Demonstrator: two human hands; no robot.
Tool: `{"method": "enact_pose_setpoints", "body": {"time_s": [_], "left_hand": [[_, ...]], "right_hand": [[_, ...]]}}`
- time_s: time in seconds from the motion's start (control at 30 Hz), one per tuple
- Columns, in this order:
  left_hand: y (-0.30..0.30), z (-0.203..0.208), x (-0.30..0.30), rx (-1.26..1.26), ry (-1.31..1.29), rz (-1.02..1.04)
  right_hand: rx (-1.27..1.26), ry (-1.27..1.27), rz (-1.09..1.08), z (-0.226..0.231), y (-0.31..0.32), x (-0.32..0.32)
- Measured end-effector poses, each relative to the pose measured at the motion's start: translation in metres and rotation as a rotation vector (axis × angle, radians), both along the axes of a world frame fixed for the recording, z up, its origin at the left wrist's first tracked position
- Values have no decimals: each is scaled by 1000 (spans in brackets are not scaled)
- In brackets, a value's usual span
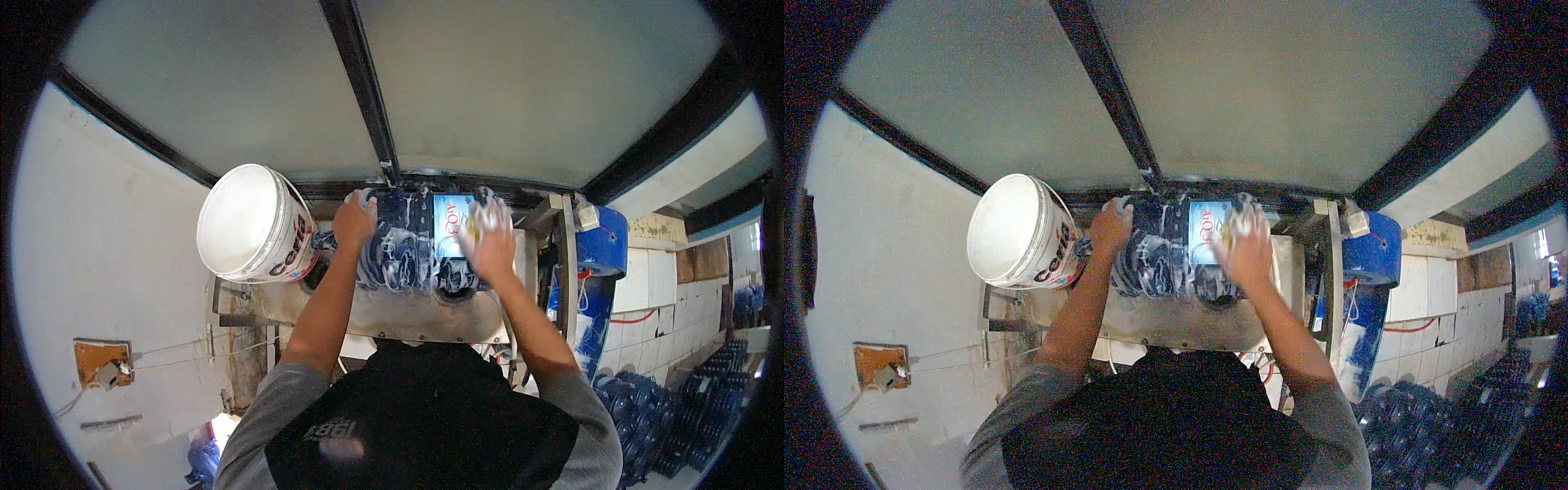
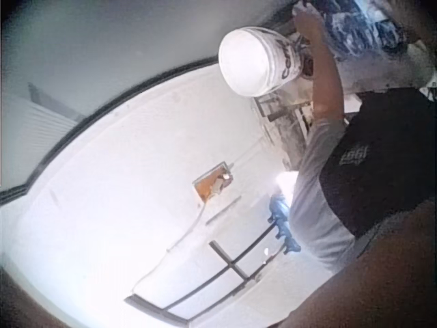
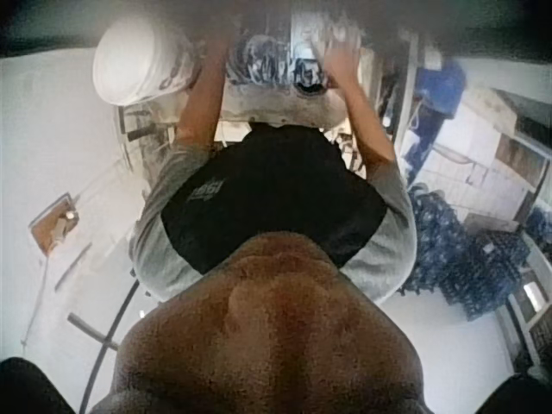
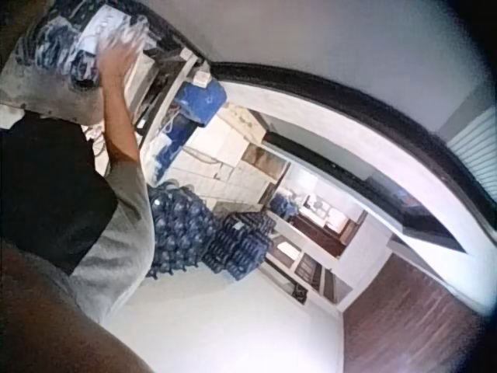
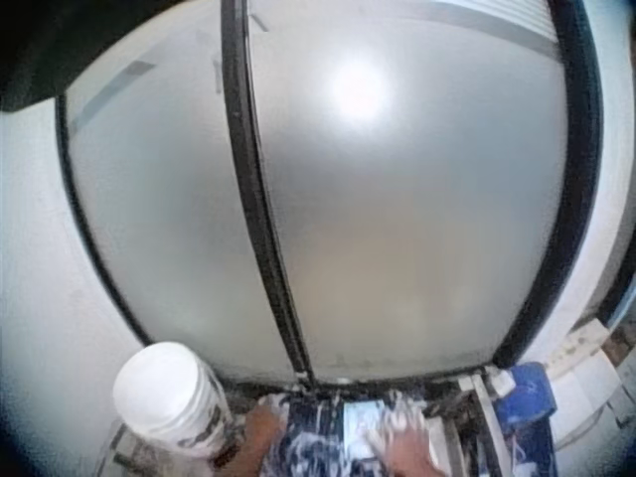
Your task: The person scrubs the outside of a large blue water jug with a soapy sponge at a wash basin, turns it over to clean all sides, and sets it aside.
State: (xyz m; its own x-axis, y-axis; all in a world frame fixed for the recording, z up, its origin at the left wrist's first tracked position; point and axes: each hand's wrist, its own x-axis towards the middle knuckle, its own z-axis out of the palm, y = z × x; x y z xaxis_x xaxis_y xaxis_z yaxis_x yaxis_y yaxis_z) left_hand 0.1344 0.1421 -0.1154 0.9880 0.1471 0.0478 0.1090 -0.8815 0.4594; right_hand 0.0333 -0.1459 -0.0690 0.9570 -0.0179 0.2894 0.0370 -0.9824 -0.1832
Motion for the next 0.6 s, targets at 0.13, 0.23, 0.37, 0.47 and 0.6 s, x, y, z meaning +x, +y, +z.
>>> {"method": "enact_pose_setpoints", "body": {"time_s": [0.13, 0.23, 0.37, 0.47, 0.6], "left_hand": [[-8, 12, -16, 23, -74, 5], [-17, 0, -10, 38, -115, 2], [-14, 1, -12, 56, -94, 62], [-13, 5, -15, 23, -70, 72], [-13, -6, -12, 69, -131, 44]], "right_hand": [[62, 631, -44, -10, -37, 141], [-154, 658, 81, -57, -52, 187], [-116, 730, 84, -20, -15, 159], [-162, 276, 197, 6, 9, 42], [-217, -37, 346, 8, -33, -22]]}}
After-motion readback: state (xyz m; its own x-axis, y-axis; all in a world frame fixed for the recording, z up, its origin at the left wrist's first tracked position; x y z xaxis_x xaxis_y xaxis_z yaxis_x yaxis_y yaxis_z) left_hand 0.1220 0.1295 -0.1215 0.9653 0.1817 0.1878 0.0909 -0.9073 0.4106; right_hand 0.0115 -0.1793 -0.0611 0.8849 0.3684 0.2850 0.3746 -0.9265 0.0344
